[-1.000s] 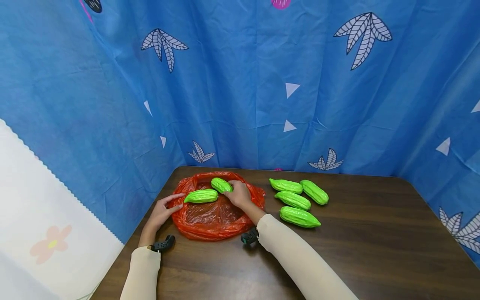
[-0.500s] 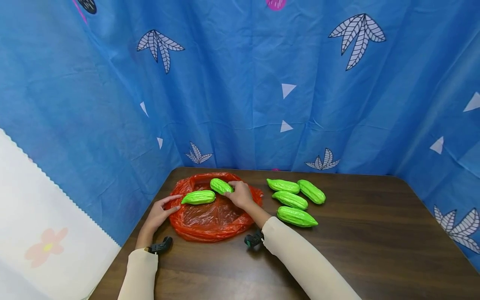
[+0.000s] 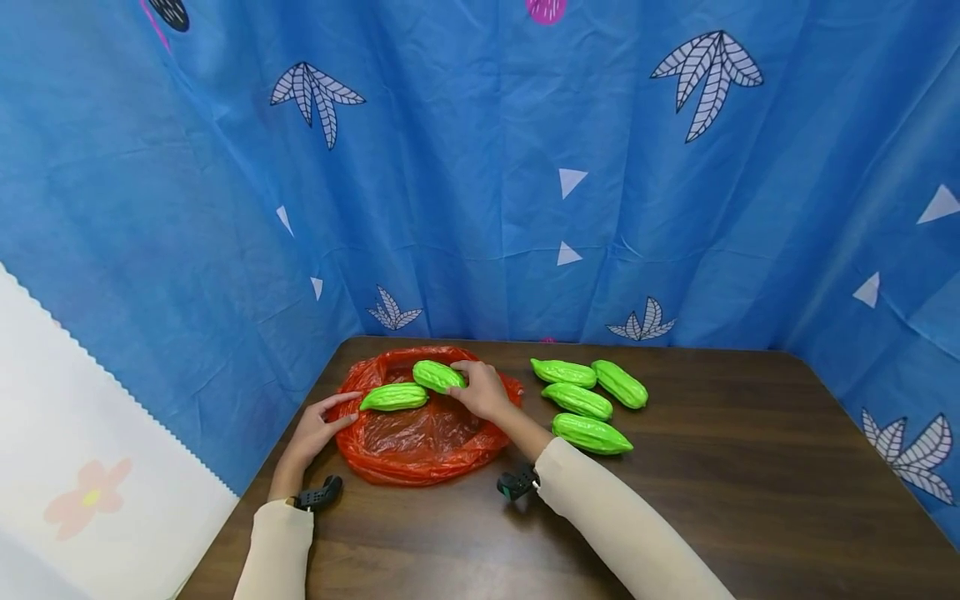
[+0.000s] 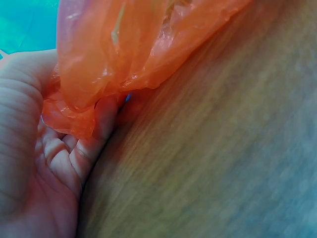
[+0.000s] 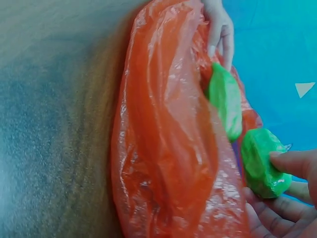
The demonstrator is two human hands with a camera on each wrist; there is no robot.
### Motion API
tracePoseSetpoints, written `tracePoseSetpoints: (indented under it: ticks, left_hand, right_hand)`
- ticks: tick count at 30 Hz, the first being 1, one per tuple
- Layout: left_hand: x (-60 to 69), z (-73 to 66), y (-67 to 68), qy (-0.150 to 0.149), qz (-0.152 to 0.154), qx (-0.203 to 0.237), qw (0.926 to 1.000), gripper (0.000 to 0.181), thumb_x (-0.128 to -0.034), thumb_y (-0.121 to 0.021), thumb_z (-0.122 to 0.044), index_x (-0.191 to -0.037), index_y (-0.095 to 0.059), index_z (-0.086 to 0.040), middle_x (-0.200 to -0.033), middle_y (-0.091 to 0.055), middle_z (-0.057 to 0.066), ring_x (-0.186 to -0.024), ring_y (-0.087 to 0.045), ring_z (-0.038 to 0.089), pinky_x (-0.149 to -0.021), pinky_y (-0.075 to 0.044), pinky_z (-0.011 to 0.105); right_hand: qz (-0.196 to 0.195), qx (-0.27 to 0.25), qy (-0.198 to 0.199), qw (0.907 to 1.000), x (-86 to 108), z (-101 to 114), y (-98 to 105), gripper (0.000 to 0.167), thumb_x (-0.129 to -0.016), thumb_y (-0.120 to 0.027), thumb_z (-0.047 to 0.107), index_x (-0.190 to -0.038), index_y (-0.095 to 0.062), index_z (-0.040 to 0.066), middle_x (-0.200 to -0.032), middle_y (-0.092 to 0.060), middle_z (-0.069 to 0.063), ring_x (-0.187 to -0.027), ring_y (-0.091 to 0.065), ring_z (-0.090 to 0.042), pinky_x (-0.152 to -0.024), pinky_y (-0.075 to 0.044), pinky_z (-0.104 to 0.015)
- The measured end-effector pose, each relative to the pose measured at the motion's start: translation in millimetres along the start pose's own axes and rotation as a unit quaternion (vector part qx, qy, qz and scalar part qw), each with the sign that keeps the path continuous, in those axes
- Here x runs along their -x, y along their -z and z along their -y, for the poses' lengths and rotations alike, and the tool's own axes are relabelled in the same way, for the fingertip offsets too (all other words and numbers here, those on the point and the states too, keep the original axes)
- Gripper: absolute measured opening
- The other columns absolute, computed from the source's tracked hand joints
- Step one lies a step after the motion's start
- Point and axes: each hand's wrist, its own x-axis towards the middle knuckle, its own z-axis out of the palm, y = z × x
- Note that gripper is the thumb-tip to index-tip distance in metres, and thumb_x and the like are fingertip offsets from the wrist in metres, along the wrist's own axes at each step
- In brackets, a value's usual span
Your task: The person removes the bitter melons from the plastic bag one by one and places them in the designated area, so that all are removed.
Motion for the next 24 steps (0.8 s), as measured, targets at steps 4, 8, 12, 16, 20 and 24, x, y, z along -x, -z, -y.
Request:
tracePoseSetpoints:
  ticks: [4, 8, 12, 16, 20, 24]
  left_hand:
    - [1.1, -0.5, -0.8, -0.002, 0.0, 0.003, 1.0, 0.048, -0.0966, -0.07, -0.014, -0.14, -0.058, 0.001, -0.146, -0.05, 0.029, -0.139, -0.039, 0.047, -0.11, -0.031, 0.065]
    - [1.1, -1.5, -1.0, -0.005, -0.001, 0.008, 1.0, 0.047, -0.0969, -0.069, -0.01, -0.141, -0.057, 0.004, -0.145, -0.049, 0.031, -0.138, -0.038, 0.049, -0.109, -0.031, 0.066]
    - [0.6, -2.3, -0.8, -0.001, -0.004, -0.002, 1.0, 0.047, -0.0968, -0.071, -0.016, -0.14, -0.06, -0.002, -0.144, -0.053, 0.026, -0.137, -0.042, 0.043, -0.109, -0.035, 0.06]
    - [-0.4, -0.5, -0.2, 0.001, -0.004, -0.006, 1.0, 0.048, -0.0959, -0.073, -0.023, -0.139, -0.061, -0.005, -0.144, -0.054, 0.023, -0.137, -0.044, 0.04, -0.109, -0.037, 0.056]
    - [-1.3, 2.1, 0.2, -0.004, 0.0, 0.003, 1.0, 0.049, -0.0955, -0.073, -0.024, -0.14, -0.061, -0.005, -0.145, -0.053, 0.023, -0.138, -0.041, 0.04, -0.11, -0.034, 0.058]
    - [-0.8, 2.3, 0.4, -0.006, 0.001, 0.011, 0.9999, 0.049, -0.0953, -0.073, -0.023, -0.139, -0.062, -0.004, -0.145, -0.053, 0.025, -0.139, -0.04, 0.043, -0.11, -0.032, 0.061]
  right_hand:
    - [0.006, -0.012, 0.008, 0.9999, 4.8, 5.1, 7.1, 0.046, -0.091, -0.078, 0.015, -0.134, -0.066, 0.003, -0.127, -0.069, -0.012, -0.107, -0.066, -0.025, -0.086, -0.055, -0.039]
    - [0.008, -0.029, 0.018, 0.9994, 9.5, 9.1, 14.0, 0.046, -0.091, -0.077, 0.013, -0.134, -0.065, 0.002, -0.125, -0.069, -0.013, -0.101, -0.066, -0.024, -0.081, -0.055, -0.037]
    - [0.008, -0.033, 0.028, 0.999, 13.6, 11.9, 19.8, 0.046, -0.092, -0.077, 0.013, -0.135, -0.065, 0.003, -0.126, -0.069, -0.012, -0.101, -0.066, -0.021, -0.08, -0.056, -0.035]
    - [0.006, -0.04, 0.039, 0.9984, 18.6, 15.3, 25.0, 0.046, -0.092, -0.077, 0.011, -0.135, -0.065, 0.002, -0.127, -0.069, -0.012, -0.101, -0.068, -0.023, -0.08, -0.057, -0.035]
    - [0.008, -0.055, 0.044, 0.9975, 24.6, 19.9, 30.5, 0.046, -0.091, -0.077, 0.009, -0.135, -0.065, 0.002, -0.126, -0.069, -0.013, -0.099, -0.069, -0.024, -0.078, -0.057, -0.035]
    - [0.01, -0.05, 0.052, 0.9974, 31.3, 22.6, 35.8, 0.046, -0.091, -0.077, 0.011, -0.135, -0.065, 0.004, -0.125, -0.07, -0.011, -0.097, -0.069, -0.021, -0.077, -0.057, -0.033]
